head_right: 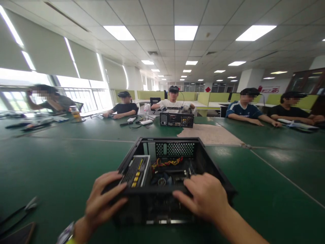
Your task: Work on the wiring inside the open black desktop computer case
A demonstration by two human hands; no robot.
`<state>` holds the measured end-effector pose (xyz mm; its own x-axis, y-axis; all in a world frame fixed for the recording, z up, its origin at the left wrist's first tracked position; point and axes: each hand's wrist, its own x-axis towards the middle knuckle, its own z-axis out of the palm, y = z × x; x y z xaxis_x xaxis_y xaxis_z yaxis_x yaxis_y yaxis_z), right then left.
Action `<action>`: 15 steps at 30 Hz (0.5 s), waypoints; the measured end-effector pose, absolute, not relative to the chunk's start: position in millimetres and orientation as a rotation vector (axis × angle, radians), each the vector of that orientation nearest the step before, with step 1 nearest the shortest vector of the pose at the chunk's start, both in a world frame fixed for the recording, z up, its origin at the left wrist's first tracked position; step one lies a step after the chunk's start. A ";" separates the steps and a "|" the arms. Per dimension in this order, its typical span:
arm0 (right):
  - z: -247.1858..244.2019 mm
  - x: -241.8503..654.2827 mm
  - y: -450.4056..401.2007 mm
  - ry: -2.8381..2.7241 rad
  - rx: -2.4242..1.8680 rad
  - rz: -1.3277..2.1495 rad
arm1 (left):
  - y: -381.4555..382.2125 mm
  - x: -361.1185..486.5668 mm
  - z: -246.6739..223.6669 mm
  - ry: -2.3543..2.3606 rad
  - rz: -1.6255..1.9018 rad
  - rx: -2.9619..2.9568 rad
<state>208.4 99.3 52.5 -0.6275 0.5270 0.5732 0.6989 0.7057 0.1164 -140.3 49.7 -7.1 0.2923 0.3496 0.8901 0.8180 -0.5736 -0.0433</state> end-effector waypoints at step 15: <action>19.0 109.9 125.7 -2.239 -1.455 0.291 | 115.0 -55.0 -7.9 -2.229 -0.834 -2.407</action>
